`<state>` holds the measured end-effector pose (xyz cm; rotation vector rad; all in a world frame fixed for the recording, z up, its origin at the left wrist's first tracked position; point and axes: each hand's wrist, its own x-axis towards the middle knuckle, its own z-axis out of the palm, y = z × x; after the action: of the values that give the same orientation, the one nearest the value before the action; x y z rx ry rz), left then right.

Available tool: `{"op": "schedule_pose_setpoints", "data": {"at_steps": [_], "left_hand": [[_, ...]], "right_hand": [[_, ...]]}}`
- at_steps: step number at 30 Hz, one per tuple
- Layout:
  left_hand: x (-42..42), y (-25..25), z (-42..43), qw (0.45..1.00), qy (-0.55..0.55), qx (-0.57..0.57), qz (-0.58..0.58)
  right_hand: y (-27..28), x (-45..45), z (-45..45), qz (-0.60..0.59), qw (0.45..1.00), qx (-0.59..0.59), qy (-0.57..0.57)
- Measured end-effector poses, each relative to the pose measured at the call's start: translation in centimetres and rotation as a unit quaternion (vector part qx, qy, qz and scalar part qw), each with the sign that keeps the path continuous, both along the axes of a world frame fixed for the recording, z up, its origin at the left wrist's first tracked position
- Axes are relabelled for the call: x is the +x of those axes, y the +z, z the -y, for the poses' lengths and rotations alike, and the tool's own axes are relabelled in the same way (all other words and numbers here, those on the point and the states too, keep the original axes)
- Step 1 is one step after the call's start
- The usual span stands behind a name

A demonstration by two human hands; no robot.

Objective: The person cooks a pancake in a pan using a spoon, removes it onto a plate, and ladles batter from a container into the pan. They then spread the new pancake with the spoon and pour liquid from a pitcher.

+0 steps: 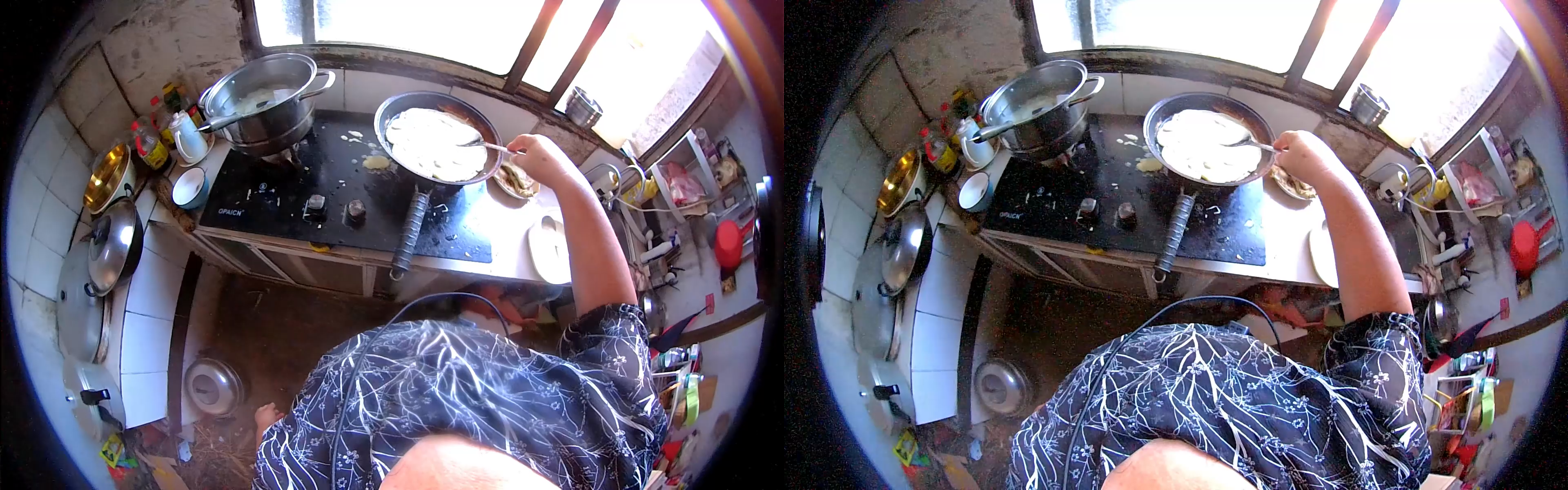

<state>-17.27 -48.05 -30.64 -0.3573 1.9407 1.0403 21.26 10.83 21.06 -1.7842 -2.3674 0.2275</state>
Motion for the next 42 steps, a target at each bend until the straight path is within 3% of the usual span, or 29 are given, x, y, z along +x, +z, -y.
{"op": "schedule_pose_setpoints", "data": {"at_steps": [4,7,13,19,29,42], "left_hand": [[0.2,3.7,-1.6,1.000,0.010,-0.007,0.011],[-1.0,1.0,-0.3,0.998,0.015,0.050,0.026],[-1.4,-1.0,-0.1,0.998,0.021,0.051,0.033],[-1.1,-1.1,-0.5,0.998,0.050,0.021,0.021],[0.0,-1.5,-0.3,0.999,0.018,0.027,0.011],[0.4,-3.1,0.5,1.000,0.013,0.005,0.003]], "right_hand": [[-2.4,0.1,-1.4,-0.018,0.999,-0.031,0.002],[-1.5,0.4,-0.5,-0.003,0.998,-0.052,0.017],[2.2,2.8,-0.2,0.100,0.991,-0.075,0.036],[2.6,2.9,-1.7,0.075,0.997,0.013,0.013],[-2.9,-0.3,-6.1,0.134,0.987,0.080,-0.028],[3.6,-6.0,1.7,0.295,0.955,0.027,0.020]]}}
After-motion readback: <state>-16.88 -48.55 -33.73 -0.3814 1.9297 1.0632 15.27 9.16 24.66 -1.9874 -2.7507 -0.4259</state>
